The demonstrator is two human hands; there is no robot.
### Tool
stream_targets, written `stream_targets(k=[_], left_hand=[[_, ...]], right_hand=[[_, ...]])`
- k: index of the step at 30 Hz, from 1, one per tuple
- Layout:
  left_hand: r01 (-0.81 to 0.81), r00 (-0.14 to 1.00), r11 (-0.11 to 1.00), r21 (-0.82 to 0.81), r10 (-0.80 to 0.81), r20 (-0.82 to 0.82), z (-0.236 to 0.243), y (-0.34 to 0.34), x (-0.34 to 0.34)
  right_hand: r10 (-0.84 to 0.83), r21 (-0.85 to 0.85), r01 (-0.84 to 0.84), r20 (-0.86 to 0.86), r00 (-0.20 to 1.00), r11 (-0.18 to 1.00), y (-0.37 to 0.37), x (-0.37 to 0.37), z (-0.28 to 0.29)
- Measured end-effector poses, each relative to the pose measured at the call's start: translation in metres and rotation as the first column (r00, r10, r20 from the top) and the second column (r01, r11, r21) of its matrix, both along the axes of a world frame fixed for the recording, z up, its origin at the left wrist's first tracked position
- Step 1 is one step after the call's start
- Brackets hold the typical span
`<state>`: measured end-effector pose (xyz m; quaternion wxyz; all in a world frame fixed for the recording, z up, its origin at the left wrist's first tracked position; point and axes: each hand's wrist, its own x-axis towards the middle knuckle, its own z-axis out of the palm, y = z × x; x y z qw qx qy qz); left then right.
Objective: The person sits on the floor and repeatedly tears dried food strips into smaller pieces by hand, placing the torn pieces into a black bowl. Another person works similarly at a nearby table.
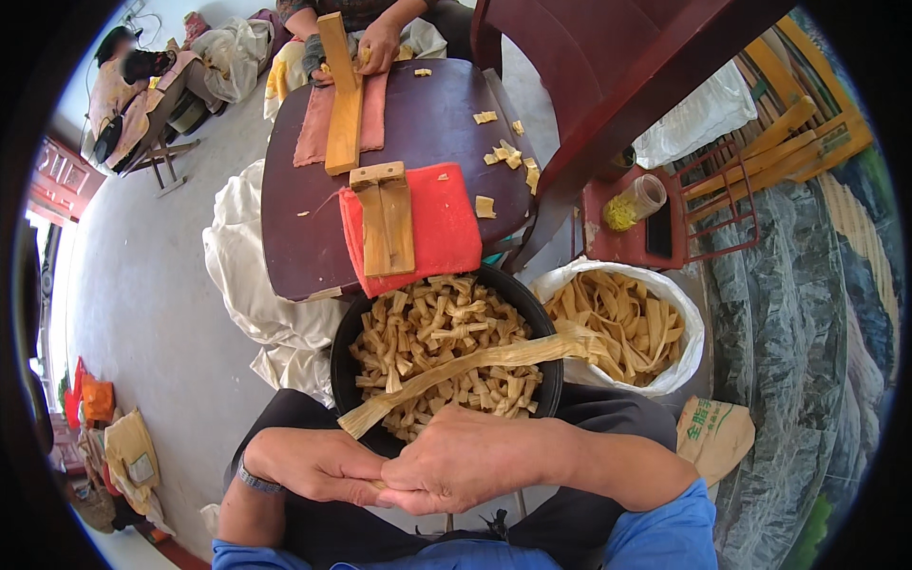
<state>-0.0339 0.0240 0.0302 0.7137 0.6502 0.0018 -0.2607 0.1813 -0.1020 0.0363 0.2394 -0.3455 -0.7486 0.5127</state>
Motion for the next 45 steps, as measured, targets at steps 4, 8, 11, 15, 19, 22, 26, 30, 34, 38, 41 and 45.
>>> stream_targets(k=[4, 8, 11, 15, 19, 22, 26, 30, 34, 38, 41, 45], left_hand=[[-0.31, 0.948, 0.951, 0.001, 0.309, -0.075, 0.007, 0.018, -0.001], [-0.671, 0.736, 0.721, 0.172, 0.675, 0.042, 0.001, 0.026, 0.02], [-0.833, 0.547, 0.524, 0.176, 0.828, 0.124, -0.015, 0.037, 0.037], [-0.895, 0.431, 0.377, 0.238, 0.868, 0.247, -0.021, 0.054, 0.059], [-0.945, 0.311, 0.263, 0.197, 0.909, 0.277, -0.03, 0.064, 0.072], [-0.935, 0.325, 0.26, 0.241, 0.899, 0.293, -0.033, 0.069, 0.076], [-0.936, 0.323, 0.252, 0.245, 0.893, 0.314, -0.038, 0.073, 0.079], [-0.93, 0.342, 0.273, 0.247, 0.887, 0.309, -0.042, 0.077, 0.079], [-0.919, 0.378, 0.298, 0.257, 0.849, 0.37, -0.043, 0.075, 0.08], [-0.91, 0.389, 0.285, 0.301, 0.84, 0.379, -0.044, 0.076, 0.079], [-0.91, 0.381, 0.262, 0.32, 0.833, 0.401, -0.044, 0.075, 0.081], [-0.91, 0.362, 0.236, 0.341, 0.852, 0.378, -0.043, 0.076, 0.083]], right_hand=[[-0.23, 0.172, 0.221, 0.034, 0.973, 0.96, 0.012, 0.007, -0.015], [-0.569, 0.486, 0.438, 0.158, 0.807, 0.756, 0.042, 0.023, -0.037], [-0.712, 0.679, 0.438, 0.182, 0.678, 0.59, 0.064, 0.031, -0.033], [-0.836, 0.732, 0.513, 0.14, 0.531, 0.449, 0.083, 0.041, -0.039], [-0.869, 0.786, 0.492, 0.11, 0.482, 0.373, 0.095, 0.049, -0.048], [-0.878, 0.787, 0.511, 0.08, 0.471, 0.346, 0.102, 0.043, -0.046], [-0.875, 0.816, 0.429, 0.179, 0.449, 0.387, 0.109, 0.048, -0.062], [-0.868, 0.825, 0.418, 0.162, 0.469, 0.38, 0.112, 0.049, -0.068], [-0.865, 0.816, 0.414, 0.194, 0.463, 0.404, 0.11, 0.044, -0.065], [-0.835, 0.786, 0.381, 0.289, 0.468, 0.486, 0.107, 0.044, -0.062], [-0.845, 0.813, 0.329, 0.328, 0.423, 0.48, 0.106, 0.042, -0.066], [-0.836, 0.793, 0.333, 0.368, 0.407, 0.511, 0.107, 0.04, -0.066]])
